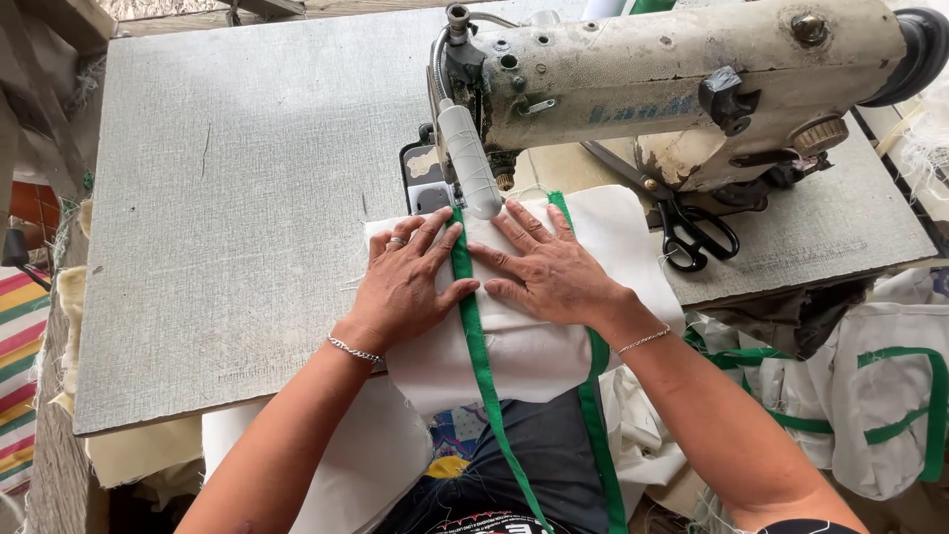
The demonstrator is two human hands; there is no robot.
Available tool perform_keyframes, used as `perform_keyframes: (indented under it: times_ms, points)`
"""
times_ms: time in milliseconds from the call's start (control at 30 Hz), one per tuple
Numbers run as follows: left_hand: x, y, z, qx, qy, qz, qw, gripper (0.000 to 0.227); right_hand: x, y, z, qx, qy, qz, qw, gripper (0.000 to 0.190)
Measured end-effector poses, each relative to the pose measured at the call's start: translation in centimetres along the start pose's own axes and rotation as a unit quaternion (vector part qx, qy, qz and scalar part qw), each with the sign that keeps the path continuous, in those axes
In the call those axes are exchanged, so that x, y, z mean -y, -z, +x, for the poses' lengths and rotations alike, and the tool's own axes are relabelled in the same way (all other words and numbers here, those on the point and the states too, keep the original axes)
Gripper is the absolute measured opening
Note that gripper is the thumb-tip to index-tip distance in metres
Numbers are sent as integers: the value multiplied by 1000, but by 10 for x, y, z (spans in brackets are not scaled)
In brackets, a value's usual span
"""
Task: Sewing green straps onto white fabric panels to create tote bags using an industrial sewing machine.
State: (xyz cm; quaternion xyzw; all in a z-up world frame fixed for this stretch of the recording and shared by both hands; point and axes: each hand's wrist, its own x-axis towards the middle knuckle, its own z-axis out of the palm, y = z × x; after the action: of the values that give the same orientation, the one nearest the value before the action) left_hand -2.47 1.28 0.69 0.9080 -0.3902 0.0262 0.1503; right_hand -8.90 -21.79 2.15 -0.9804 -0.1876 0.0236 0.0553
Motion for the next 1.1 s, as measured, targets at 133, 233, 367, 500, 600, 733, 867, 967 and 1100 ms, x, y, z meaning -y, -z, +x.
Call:
perform_keyframes:
  times_ms: [133,233,367,500,600,733,867,967,1100]
  points:
    - [4,-1,7,-5,-5,5,1000,72,-8,-1,8,22,-11,-1,1000,61]
    - [4,-2,9,-3,1,10,1000,71,-12,-2,12,27,-9,-5,1000,60]
    - [8,-8,9,-12,-5,9,1000,74,-11,1,13,37,-15,-1,999,60]
    - [6,-13,7,-46,-23,17,999,74,-15,-2,11,28,-5,-9,1000,60]
    - [10,-13,11,-58,-29,17,998,78,-16,0,15,19,-3,-1,1000,59]
    - [13,-12,16,-64,-35,24,997,87,-19,4,19,8,4,-1,1000,60]
    - [13,-15,15,-64,-39,23,997,85,-17,4,17,21,3,-1,1000,58]
    - [17,-18,15,-96,-53,47,993,84,-16,-9,13,22,-2,10,1000,60]
    - [15,-17,16,-76,-48,44,995,83,40,-19,-55,-269,-15,74,960,17]
